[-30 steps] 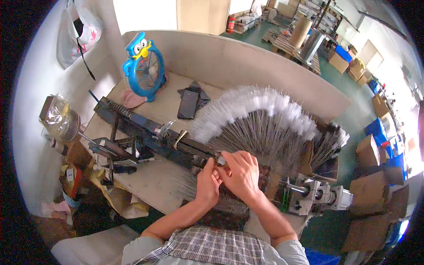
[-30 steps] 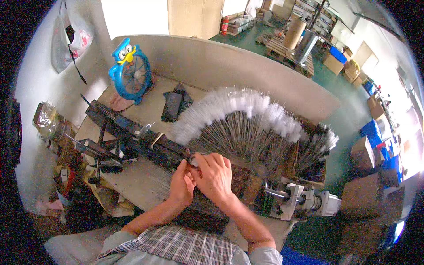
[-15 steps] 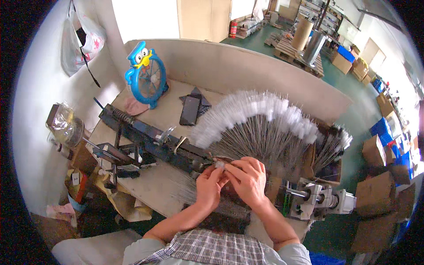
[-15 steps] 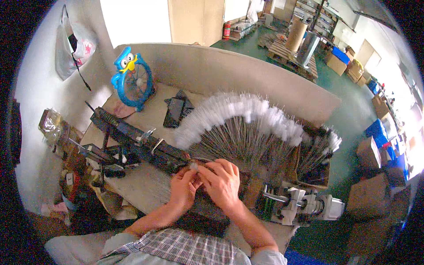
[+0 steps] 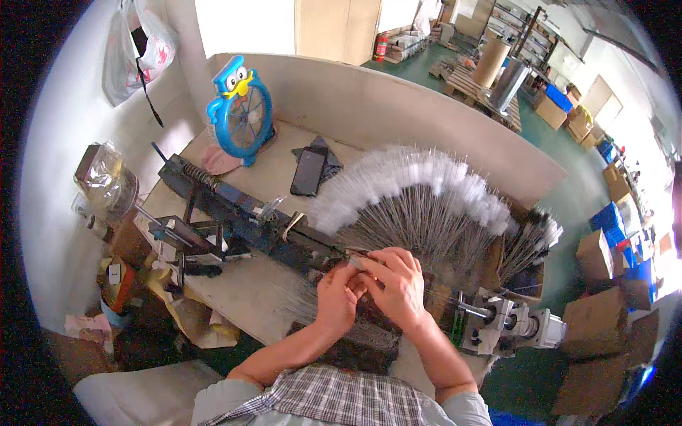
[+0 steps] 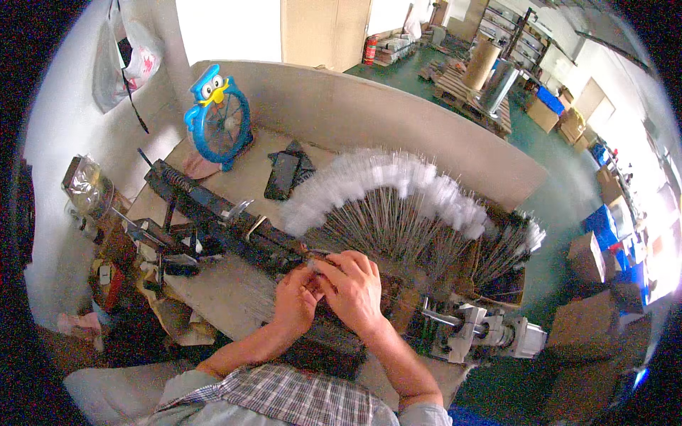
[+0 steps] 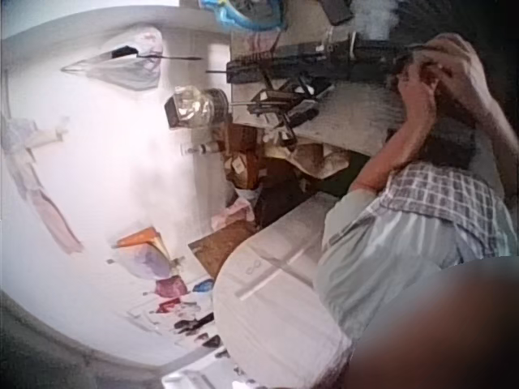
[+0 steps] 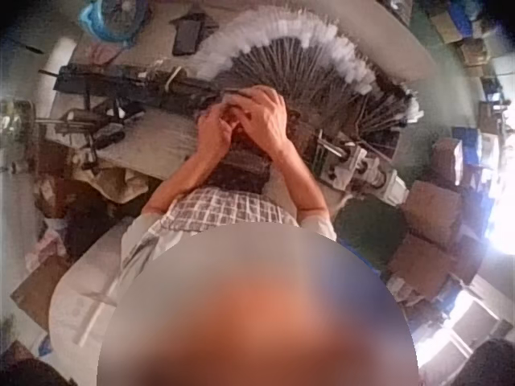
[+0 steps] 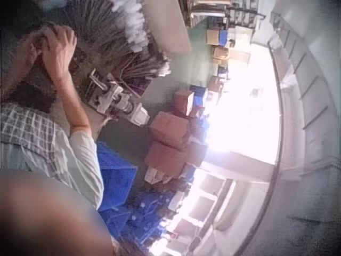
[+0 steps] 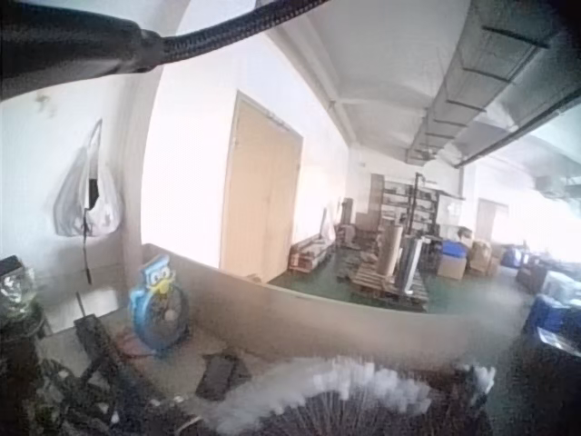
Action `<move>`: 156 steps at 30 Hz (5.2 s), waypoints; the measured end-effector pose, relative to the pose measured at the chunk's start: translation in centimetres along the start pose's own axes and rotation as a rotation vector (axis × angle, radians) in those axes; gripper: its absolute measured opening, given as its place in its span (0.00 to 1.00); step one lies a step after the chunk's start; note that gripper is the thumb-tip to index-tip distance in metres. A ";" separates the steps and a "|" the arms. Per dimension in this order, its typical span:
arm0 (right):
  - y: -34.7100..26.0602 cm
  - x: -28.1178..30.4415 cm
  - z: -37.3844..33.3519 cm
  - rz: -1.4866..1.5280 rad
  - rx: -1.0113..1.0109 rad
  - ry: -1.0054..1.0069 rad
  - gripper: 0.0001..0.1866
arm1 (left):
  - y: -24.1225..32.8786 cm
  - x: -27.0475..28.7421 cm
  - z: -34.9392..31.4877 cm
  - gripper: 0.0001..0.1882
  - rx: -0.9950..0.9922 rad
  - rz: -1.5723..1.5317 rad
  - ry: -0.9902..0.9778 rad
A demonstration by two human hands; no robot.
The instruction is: Assembling and finishing industrial brushes using a manual press and a lighter to fuse bristle ends.
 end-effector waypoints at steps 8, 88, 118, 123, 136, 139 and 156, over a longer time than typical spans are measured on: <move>-0.3 0.5 -0.1 -0.005 -0.019 0.048 0.15 | -0.3 0.4 0.3 0.06 0.039 -0.051 0.032; 4.0 0.0 -11.9 -0.132 -0.333 -0.322 0.07 | 19.1 30.7 0.9 0.15 -0.414 0.020 0.632; 7.0 18.4 -5.1 -0.377 -0.436 0.151 0.07 | -0.1 -3.7 -8.3 0.05 0.419 0.741 -0.610; 8.5 13.5 -5.7 -0.163 -0.404 0.041 0.09 | -3.1 -13.2 -7.9 0.08 -0.775 1.144 -0.896; 10.8 9.6 -5.7 -0.009 -0.422 -0.133 0.05 | -9.0 -14.7 -0.8 0.05 -1.472 1.855 -0.838; 9.9 10.2 -5.2 -0.021 -0.362 -0.215 0.06 | -5.2 -12.9 -1.8 0.13 -1.374 1.738 -0.736; -0.1 -5.0 2.7 0.053 0.022 -0.148 0.05 | 6.1 8.1 0.8 0.20 0.059 0.404 0.040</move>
Point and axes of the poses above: each hand's wrist, its own z-axis towards the middle knuckle, its own x-axis out of the back of the hand, y = z × x, the point moved 10 cm from there along z, towards the middle knuckle, and after that the axes turned 10 degrees about y, right-handed, at the moved point
